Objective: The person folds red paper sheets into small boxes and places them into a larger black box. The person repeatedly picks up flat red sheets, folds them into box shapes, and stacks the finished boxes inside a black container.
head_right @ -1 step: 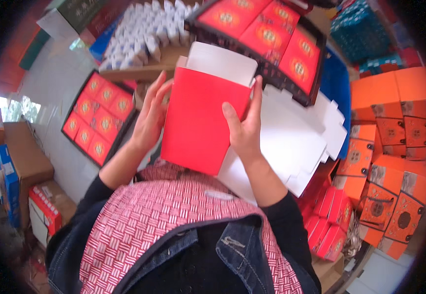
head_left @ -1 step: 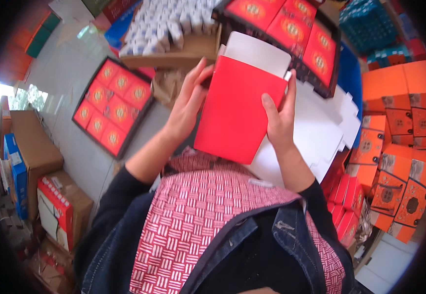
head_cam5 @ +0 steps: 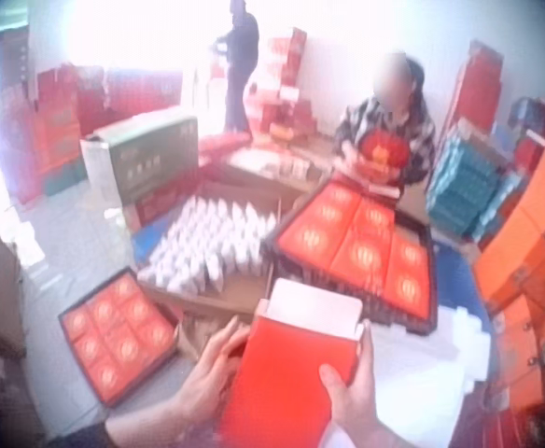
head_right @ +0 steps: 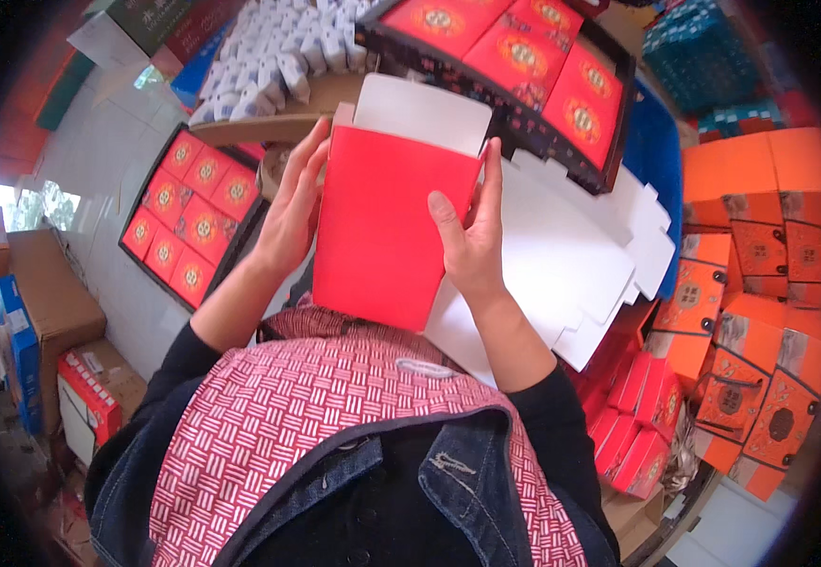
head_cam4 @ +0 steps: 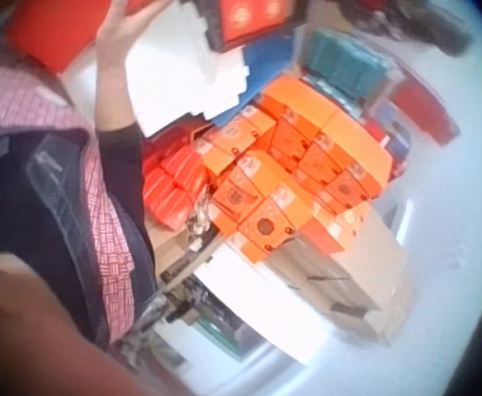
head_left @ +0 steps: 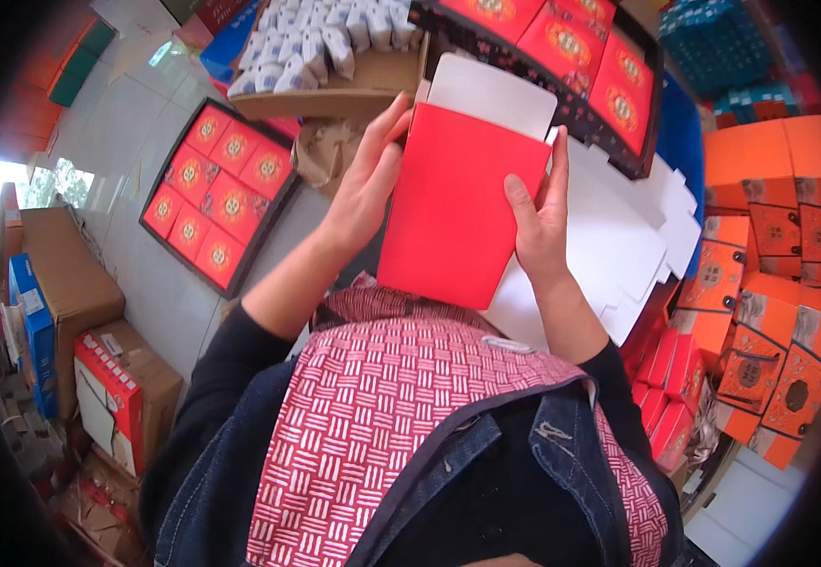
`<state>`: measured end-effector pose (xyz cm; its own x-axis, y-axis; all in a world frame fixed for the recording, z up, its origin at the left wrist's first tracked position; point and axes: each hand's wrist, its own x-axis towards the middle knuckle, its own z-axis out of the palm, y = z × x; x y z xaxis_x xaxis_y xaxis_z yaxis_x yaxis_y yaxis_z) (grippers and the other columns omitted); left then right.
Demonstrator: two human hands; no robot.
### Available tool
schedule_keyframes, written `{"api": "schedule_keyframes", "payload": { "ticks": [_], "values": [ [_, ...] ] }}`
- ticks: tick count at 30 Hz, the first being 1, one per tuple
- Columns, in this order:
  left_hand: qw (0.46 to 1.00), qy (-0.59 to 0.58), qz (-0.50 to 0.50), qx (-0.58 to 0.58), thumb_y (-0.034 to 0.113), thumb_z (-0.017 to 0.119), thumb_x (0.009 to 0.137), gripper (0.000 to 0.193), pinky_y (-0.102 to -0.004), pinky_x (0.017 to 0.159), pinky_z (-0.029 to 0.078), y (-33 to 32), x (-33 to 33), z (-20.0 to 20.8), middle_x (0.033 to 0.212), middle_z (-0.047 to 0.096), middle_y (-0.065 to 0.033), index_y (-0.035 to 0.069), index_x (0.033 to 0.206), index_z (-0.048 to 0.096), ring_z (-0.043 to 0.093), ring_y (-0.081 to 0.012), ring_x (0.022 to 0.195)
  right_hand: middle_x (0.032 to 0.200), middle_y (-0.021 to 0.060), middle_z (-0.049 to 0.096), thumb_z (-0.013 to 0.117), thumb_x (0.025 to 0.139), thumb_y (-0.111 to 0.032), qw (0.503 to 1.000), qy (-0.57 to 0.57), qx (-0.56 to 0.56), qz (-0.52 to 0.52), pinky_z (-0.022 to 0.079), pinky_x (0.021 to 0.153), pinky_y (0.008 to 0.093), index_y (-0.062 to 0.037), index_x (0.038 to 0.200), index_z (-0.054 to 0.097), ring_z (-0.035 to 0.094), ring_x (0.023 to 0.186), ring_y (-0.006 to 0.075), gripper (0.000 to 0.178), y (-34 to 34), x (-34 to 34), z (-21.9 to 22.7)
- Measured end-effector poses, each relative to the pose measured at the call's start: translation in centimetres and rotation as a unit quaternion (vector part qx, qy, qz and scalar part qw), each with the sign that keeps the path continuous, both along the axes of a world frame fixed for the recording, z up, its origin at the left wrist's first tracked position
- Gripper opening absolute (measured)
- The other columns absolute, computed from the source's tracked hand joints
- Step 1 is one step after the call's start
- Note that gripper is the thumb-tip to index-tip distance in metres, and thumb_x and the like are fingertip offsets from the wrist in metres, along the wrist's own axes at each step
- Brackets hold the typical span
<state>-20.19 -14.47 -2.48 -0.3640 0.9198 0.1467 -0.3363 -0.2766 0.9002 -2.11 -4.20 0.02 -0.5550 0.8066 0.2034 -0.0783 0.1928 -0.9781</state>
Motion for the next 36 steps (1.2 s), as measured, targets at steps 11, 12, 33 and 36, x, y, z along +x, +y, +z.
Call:
{"api": "schedule_keyframes", "payload": {
  "ticks": [11,12,33,36],
  "values": [
    [0.991,-0.003,0.06,-0.118,0.023,0.044,0.101,0.042,-0.0247,0.089,0.045,6.0,0.4,-2.3,0.113,0.056,-0.0046,0.01,0.14,0.037,0.054,-0.0085,0.101,0.131,0.0127,0.049,0.053,0.097,-0.028,0.991,-0.011,-0.125,0.043,0.036,0.102,0.03,-0.0031,0.143,0.031,0.047,0.119,0.0193,0.056,5.1,-0.9,-3.1],
    [0.99,-0.026,0.061,-0.126,0.024,0.048,0.1,0.042,-0.0265,0.086,0.048,6.0,0.6,-2.2,0.111,0.056,-0.0058,0.009,0.138,0.038,0.055,-0.0094,0.1,0.128,0.0126,0.05,0.053,0.097,-0.031,0.991,-0.014,-0.128,0.043,0.037,0.1,0.0293,-0.0048,0.137,0.038,0.048,0.117,0.0183,0.05,5.2,-0.9,-3.1],
    [0.954,0.275,-0.006,-0.12,0.016,0.047,0.099,0.023,-0.0256,0.094,0.039,8.2,-1.4,-0.2,0.117,0.055,-0.0083,-0.001,0.106,0.061,0.052,-0.0138,0.108,0.101,0.0048,0.054,0.051,0.099,-0.025,0.993,-0.117,0.024,-0.023,0.041,0.077,0.0214,-0.0001,0.114,0.058,0.051,0.082,0.0091,0.03,7.0,2.7,-1.5],
    [0.957,0.282,-0.022,-0.061,0.008,0.047,0.096,0.019,-0.0288,0.095,0.04,7.8,-1.1,1.9,0.12,0.057,-0.012,-0.003,0.103,0.062,0.054,-0.0204,0.111,0.106,0.0082,0.056,0.057,0.096,-0.018,0.996,-0.075,0.03,-0.044,0.043,0.08,0.0244,-0.0006,0.109,0.059,0.053,0.087,0.012,0.022,6.6,3.7,-0.8]
  ]
}}
